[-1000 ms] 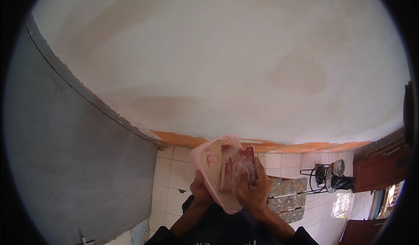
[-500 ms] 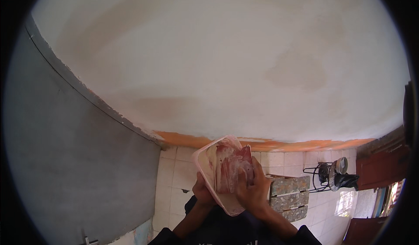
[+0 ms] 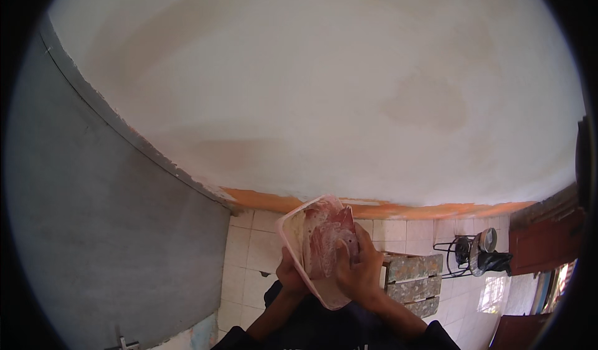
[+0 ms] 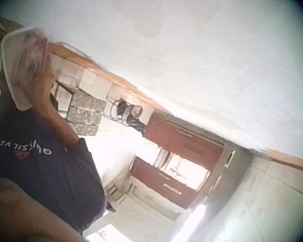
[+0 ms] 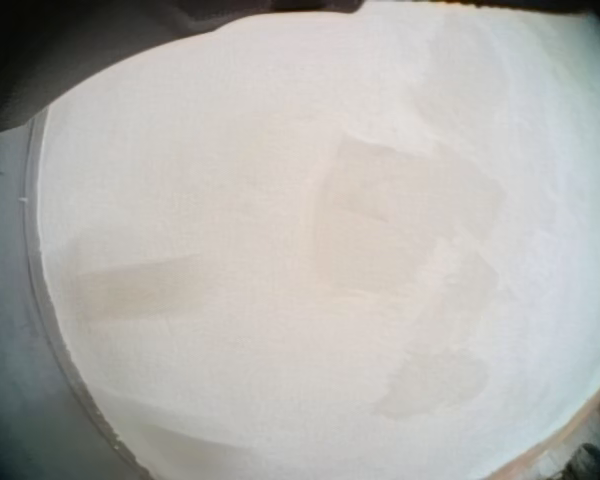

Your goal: The person applies white putty to a wall using a red scraper, repeatedly dipping the scraper into a small plastic tub to gather more material.

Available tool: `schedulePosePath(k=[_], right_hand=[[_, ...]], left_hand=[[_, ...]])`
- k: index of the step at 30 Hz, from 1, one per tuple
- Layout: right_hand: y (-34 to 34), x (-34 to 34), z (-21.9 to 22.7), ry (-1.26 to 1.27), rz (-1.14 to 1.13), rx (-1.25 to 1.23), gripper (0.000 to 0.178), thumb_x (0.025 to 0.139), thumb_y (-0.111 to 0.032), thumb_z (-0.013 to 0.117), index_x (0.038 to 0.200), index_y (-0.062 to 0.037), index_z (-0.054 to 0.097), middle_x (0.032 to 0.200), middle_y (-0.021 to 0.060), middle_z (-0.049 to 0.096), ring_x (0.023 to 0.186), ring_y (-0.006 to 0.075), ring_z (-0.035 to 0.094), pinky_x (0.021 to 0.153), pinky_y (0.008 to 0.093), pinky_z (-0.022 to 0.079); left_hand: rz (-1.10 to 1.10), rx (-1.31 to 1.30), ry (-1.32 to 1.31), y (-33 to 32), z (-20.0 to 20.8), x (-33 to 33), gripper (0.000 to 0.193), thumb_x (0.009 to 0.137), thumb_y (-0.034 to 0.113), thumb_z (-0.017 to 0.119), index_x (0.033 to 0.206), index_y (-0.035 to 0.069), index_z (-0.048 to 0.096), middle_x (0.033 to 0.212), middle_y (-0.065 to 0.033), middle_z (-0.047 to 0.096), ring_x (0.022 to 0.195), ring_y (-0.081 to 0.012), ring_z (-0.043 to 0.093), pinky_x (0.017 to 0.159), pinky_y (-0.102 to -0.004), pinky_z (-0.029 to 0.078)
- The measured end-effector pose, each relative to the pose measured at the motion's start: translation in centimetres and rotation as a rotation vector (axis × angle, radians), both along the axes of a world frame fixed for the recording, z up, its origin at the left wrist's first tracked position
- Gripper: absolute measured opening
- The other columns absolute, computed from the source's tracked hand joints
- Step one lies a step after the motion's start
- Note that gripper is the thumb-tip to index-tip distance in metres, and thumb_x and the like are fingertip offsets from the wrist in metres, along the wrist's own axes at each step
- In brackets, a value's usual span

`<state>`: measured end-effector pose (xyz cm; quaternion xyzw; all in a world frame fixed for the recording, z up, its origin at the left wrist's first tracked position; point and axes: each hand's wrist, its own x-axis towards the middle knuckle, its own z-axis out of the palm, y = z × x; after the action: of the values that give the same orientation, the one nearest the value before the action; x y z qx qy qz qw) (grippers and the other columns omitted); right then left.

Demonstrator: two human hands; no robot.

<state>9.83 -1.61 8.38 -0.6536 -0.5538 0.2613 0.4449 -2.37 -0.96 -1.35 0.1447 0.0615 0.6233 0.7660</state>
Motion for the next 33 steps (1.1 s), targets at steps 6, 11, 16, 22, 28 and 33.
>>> schedulePosePath(k=[6,11,16,22,28,33], right_hand=[[-0.1,-0.3,0.4,-0.022,0.031,0.006,0.036,0.090,-0.004,0.062,0.123,0.0070,0.054,0.089,0.0141,0.070,0.075,0.0113,0.066,0.063,0.0263,0.052],[0.9,-0.1,1.0,0.052,0.069,-0.022,0.037,0.089,-0.005,0.064,0.123,0.0060,0.054,0.089,0.0145,0.070,0.077,0.0109,0.066,0.065,0.0260,0.053],[0.0,-0.2,1.5,-0.011,0.079,0.018,0.038,0.089,-0.006,0.065,0.123,0.0061,0.054,0.090,0.0151,0.070,0.079,0.0114,0.067,0.064,0.0257,0.053],[-0.4,0.2,2.0,0.015,0.073,0.050,0.036,0.089,-0.005,0.065,0.122,0.0068,0.056,0.090,0.0157,0.070,0.081,0.0110,0.067,0.064,0.0249,0.053],[0.2,1.4,2.4,0.183,0.046,-0.054,0.038,0.089,-0.010,0.067,0.123,0.0051,0.056,0.091,0.0156,0.071,0.074,0.0110,0.068,0.062,0.0261,0.053],[0.5,2.5,3.0,0.462,0.051,0.010,0.034,0.092,-0.004,0.062,0.122,0.0102,0.055,0.097,0.0124,0.070,0.082,0.0100,0.065,0.071,0.0221,0.052]], left_hand=[[-0.027,0.019,-0.045,0.2,0.7,0.1,0.062,0.103,0.048,0.027,0.147,0.004,0.033,0.143,-0.0164,0.045,0.130,-0.0313,0.047,0.111,-0.0452,0.038],[-0.051,0.019,-0.188,0.2,-0.1,0.0,0.073,0.101,0.053,0.033,0.151,0.001,0.023,0.149,-0.0197,0.037,0.136,-0.0368,0.039,0.115,-0.0508,0.030],[0.027,0.001,-0.127,0.2,0.2,-0.3,0.055,0.101,0.036,0.034,0.145,0.003,0.035,0.138,-0.0165,0.050,0.125,-0.0316,0.052,0.107,-0.0455,0.043],[0.020,-0.042,-0.061,0.1,-0.2,-0.3,0.061,0.102,0.045,0.034,0.146,0.003,0.032,0.141,-0.0178,0.047,0.126,-0.0334,0.050,0.109,-0.0475,0.040],[-0.010,-0.057,-0.011,0.2,-0.4,-0.5,0.070,0.100,0.052,0.037,0.147,0.000,0.031,0.142,-0.0190,0.046,0.129,-0.0354,0.047,0.111,-0.0493,0.035],[0.019,-0.113,0.086,0.2,-0.9,-0.8,0.066,0.101,0.051,0.036,0.145,0.001,0.034,0.140,-0.0168,0.049,0.126,-0.0332,0.050,0.110,-0.0479,0.038]])
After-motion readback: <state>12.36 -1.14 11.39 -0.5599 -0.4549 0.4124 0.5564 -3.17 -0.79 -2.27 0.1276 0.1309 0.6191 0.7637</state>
